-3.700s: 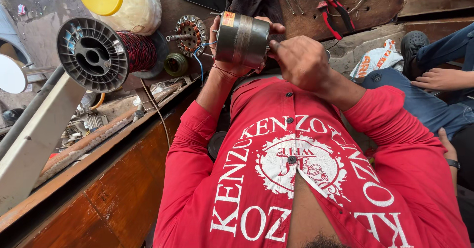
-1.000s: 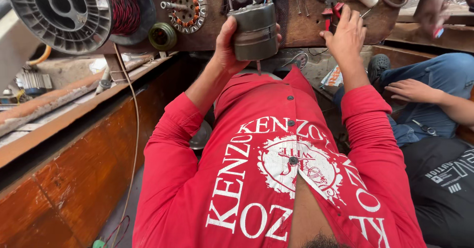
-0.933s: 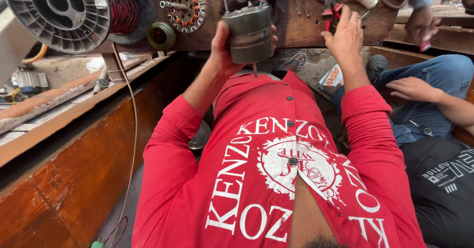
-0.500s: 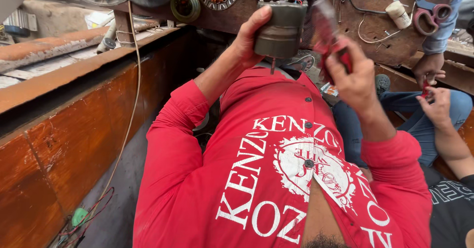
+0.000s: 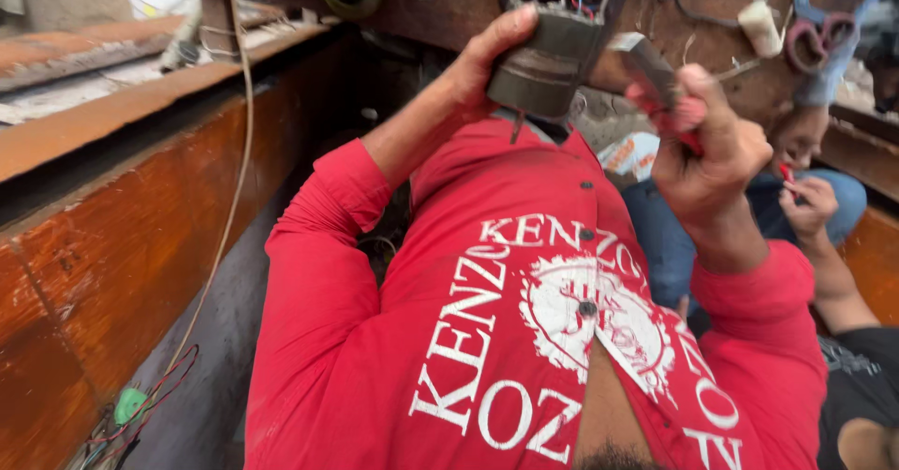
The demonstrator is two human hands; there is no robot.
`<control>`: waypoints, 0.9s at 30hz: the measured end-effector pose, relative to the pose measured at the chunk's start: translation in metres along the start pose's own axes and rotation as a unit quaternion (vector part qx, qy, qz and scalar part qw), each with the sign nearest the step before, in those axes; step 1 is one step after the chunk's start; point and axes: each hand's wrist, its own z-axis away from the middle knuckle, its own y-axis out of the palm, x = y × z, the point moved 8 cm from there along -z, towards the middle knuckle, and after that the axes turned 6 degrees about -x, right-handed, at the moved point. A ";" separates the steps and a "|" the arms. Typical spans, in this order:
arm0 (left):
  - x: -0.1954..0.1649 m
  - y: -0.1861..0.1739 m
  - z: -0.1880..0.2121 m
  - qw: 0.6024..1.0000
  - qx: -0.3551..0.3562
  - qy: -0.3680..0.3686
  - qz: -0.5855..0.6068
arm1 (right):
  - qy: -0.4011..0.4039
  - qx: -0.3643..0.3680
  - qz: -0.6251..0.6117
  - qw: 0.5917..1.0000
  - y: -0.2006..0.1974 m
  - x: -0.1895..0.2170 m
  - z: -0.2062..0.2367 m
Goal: The person repairs a small cylindrical electrical motor by hand, using pliers to strip and adjust wires. They repeatedly rotate and inspect the motor while working on the wiring connections.
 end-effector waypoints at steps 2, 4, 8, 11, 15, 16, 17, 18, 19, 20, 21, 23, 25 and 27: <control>-0.002 0.002 0.001 1.000 0.014 -0.004 -0.004 | 0.012 0.023 -0.006 1.000 0.003 -0.003 0.000; -0.005 0.001 0.001 1.000 0.004 0.004 -0.022 | 0.020 0.053 0.052 0.997 0.008 -0.008 0.001; 0.001 -0.002 -0.001 1.000 -0.023 -0.020 0.006 | 0.039 -0.016 -0.052 0.998 -0.002 -0.013 0.005; 0.003 0.003 -0.001 1.000 -0.002 -0.009 0.000 | 0.052 0.096 0.092 0.990 0.010 -0.018 0.011; -0.001 0.002 0.000 0.999 -0.005 -0.011 -0.046 | -0.021 0.020 0.057 0.998 -0.006 -0.004 0.004; 0.003 0.003 0.000 0.999 -0.007 -0.038 -0.026 | -0.039 0.016 0.056 0.998 -0.007 0.000 0.003; 0.005 0.003 0.000 0.998 -0.008 -0.063 -0.010 | -0.060 0.006 0.055 0.997 -0.008 0.004 0.001; 0.002 0.003 -0.001 0.998 -0.012 -0.050 -0.028 | -0.044 0.039 0.084 0.995 -0.002 0.001 0.001; 0.000 0.003 -0.002 0.998 -0.014 -0.040 -0.047 | -0.025 0.072 0.114 0.991 0.005 -0.003 0.001; 0.000 0.004 -0.003 0.998 -0.015 -0.032 -0.061 | -0.005 0.108 0.146 0.983 0.011 -0.007 0.003; -0.002 0.006 -0.005 0.998 -0.010 -0.019 -0.053 | -0.022 0.050 0.092 0.994 0.003 -0.003 0.001; -0.001 0.006 -0.004 0.999 -0.015 -0.013 -0.033 | -0.037 -0.059 -0.034 0.997 -0.011 0.002 0.005; 0.004 0.009 -0.003 0.999 -0.010 -0.025 -0.028 | 0.036 0.042 0.046 0.997 0.009 -0.014 0.015; 0.006 0.012 -0.003 0.999 -0.001 -0.029 -0.034 | 0.055 0.039 0.076 0.995 0.011 -0.024 0.026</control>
